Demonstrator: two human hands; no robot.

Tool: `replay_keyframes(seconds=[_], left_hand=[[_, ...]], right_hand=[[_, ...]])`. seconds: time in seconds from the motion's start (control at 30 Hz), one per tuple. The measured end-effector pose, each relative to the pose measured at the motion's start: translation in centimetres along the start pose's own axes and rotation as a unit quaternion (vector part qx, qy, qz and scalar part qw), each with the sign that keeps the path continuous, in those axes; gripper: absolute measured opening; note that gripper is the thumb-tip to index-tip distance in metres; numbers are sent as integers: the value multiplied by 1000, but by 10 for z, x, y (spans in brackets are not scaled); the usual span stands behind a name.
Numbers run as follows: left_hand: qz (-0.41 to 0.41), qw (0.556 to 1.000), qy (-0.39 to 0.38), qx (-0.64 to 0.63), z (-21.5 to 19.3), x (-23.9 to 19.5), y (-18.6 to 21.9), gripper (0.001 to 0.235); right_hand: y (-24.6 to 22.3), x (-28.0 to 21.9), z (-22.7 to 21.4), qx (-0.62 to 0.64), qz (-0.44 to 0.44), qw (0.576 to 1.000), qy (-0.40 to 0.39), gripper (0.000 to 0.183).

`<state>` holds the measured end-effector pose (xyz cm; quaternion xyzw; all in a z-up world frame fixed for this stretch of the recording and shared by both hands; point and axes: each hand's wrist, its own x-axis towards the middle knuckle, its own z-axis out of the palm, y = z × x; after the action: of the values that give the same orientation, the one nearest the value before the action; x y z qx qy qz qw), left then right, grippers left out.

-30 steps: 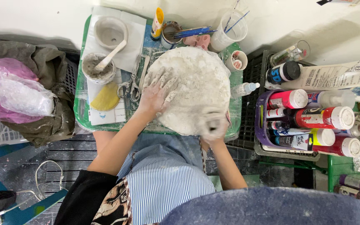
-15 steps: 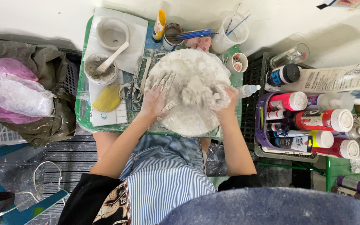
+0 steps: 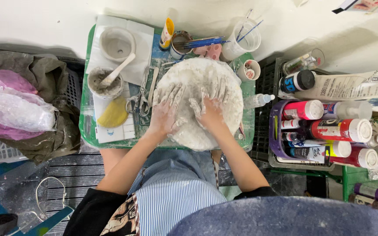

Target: The person kneads and shapes a large mass of light-colored clay by hand on a circular work surface.

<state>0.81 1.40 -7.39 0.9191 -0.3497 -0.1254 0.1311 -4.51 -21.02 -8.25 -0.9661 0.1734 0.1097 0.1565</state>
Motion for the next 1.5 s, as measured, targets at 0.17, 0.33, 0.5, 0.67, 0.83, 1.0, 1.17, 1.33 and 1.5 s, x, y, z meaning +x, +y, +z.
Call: replay_keyframes(seconds=[0.17,0.33,0.5,0.67,0.83,1.0,1.17,1.33,1.5], left_hand=[[51,998,-26,28,-13,-3,4,100],[21,997,-71,-11,-9,-3,15,98],[-7,994,-74,-80,11,0,15,63],[13,995,-93,-44,9,0,18,57],[7,993,-42,-110,-9,-8,11,79],[57,990,-84,-95,4,-15,9,90],[75,997,-28,-17,15,-10,8,83],[31,999,-6,-44,2,-10,9,89],[-3,998,-52,-29,-23,-14,21,96]], right_hand=[[18,32,31,-24,-1,1000,1,96],[5,50,22,-20,7,999,-29,102],[-1,84,22,-27,7,999,-22,101],[17,103,36,-2,-50,998,31,102],[34,122,50,-28,-117,992,49,96],[41,135,52,2,-183,981,66,90],[27,168,46,-35,-328,925,190,91],[13,172,41,-38,-340,921,185,73],[-54,144,-32,-46,-335,932,133,48]])
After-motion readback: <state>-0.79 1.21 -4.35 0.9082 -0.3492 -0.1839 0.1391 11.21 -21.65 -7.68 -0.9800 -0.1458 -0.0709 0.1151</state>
